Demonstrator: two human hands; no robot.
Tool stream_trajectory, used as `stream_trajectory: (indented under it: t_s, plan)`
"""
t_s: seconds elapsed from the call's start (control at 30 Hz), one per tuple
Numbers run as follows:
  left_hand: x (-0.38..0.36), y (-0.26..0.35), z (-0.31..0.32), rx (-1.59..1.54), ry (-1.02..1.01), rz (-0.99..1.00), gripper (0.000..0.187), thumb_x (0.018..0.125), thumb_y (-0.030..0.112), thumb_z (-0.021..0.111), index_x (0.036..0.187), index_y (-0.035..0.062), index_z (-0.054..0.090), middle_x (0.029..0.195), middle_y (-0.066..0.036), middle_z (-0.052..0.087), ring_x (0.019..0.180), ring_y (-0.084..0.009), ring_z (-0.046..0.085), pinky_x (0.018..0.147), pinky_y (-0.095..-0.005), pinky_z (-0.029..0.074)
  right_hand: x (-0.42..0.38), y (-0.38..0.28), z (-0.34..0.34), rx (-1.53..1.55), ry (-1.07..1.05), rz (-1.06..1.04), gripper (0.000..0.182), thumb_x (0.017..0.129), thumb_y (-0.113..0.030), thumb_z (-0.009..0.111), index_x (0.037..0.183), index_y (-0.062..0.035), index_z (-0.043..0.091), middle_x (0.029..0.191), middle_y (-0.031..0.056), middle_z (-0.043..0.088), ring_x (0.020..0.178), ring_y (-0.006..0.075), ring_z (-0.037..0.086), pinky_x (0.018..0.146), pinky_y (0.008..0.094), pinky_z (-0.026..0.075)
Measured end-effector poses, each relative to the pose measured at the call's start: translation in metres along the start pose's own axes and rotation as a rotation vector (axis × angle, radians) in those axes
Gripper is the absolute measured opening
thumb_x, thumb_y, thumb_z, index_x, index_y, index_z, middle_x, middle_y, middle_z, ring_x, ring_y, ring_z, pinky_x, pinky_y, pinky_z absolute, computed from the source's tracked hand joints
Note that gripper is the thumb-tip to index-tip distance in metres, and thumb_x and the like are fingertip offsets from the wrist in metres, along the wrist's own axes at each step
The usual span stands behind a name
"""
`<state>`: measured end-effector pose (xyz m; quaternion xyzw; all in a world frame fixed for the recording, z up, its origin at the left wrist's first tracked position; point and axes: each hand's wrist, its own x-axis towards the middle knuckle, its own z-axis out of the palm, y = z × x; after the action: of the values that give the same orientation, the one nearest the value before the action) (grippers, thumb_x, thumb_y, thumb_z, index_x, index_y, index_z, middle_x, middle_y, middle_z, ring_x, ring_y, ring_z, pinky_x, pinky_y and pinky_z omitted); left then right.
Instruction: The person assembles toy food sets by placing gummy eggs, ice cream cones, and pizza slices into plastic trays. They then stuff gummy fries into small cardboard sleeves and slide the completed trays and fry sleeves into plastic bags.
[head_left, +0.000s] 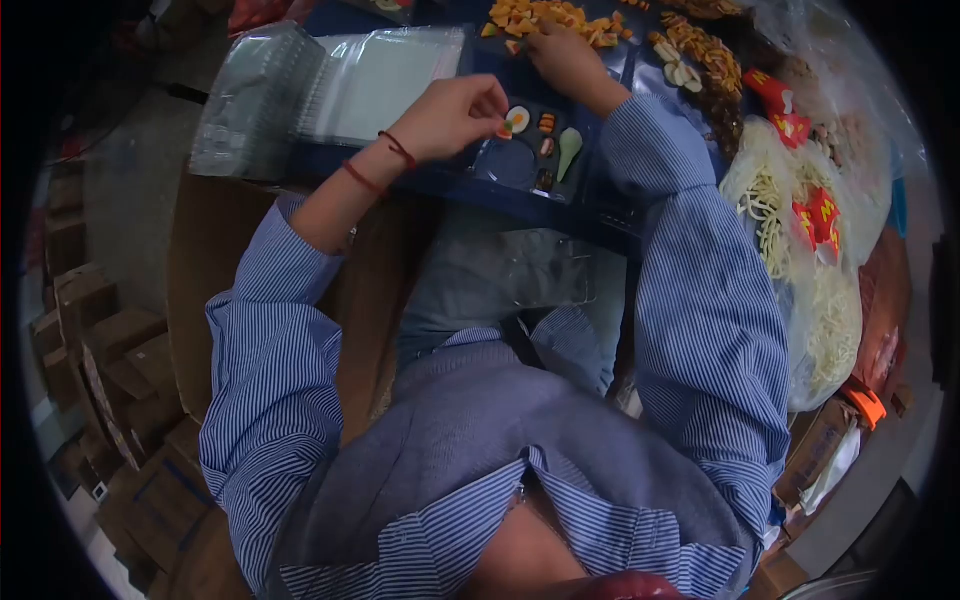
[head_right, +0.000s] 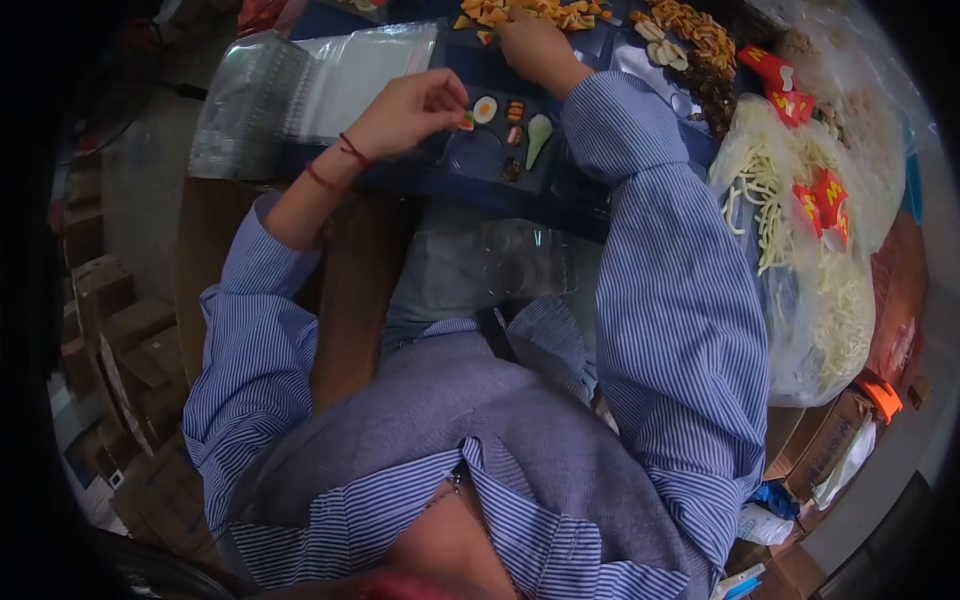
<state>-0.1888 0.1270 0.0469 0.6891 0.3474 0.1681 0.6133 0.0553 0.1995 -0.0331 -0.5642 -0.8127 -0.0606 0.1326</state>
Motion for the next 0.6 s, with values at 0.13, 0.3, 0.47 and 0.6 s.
stream_trajectory:
  t_s: [0.13,0.3,0.47,0.6]
  plan:
    - [-0.016,-0.014,0.022,0.417,0.014,0.140,0.008,0.082,0.006,0.064,0.089,0.0034,0.066,0.096,-0.010,0.066,0.080,-0.0261,0.066,0.072,-0.0334,0.052,0.001,0.015,0.002,0.088,-0.150,-0.007,0.020,0.088,-0.019,0.065,0.104,-0.0079,0.070,0.100,0.0131,0.067,0.086,0.0292,0.067,0.078,0.0379,0.054]
    - [-0.031,-0.015,0.032,0.778,0.134,0.384,0.017,0.083,0.010,0.065,0.098,0.0046,0.066,0.113,-0.009,0.059,0.096,-0.0254,0.061,0.079,-0.0348,0.051,-0.006,0.035,-0.006,0.459,-0.173,0.078,0.022,0.088,-0.017,0.067,0.108,-0.0070,0.070,0.096,0.0109,0.070,0.086,0.0223,0.068,0.078,0.0330,0.054]
    - [-0.052,-0.020,0.028,1.021,0.113,0.704,0.029,0.079,0.008,0.069,0.106,0.0031,0.064,0.112,-0.008,0.060,0.105,-0.0275,0.058,0.089,-0.0363,0.049,-0.041,0.013,-0.080,0.982,-0.221,0.292,0.022,0.090,-0.014,0.067,0.109,-0.0022,0.068,0.094,0.0067,0.069,0.085,0.0140,0.067,0.080,0.0275,0.053]
    - [-0.053,-0.031,0.027,1.011,0.116,0.730,0.031,0.076,0.009,0.073,0.104,0.0033,0.063,0.109,-0.008,0.060,0.106,-0.0279,0.057,0.089,-0.0366,0.049,-0.060,0.022,-0.080,0.920,-0.233,0.327,0.022,0.090,-0.014,0.067,0.110,-0.0024,0.068,0.095,0.0079,0.069,0.079,0.0140,0.066,0.079,0.0263,0.053]
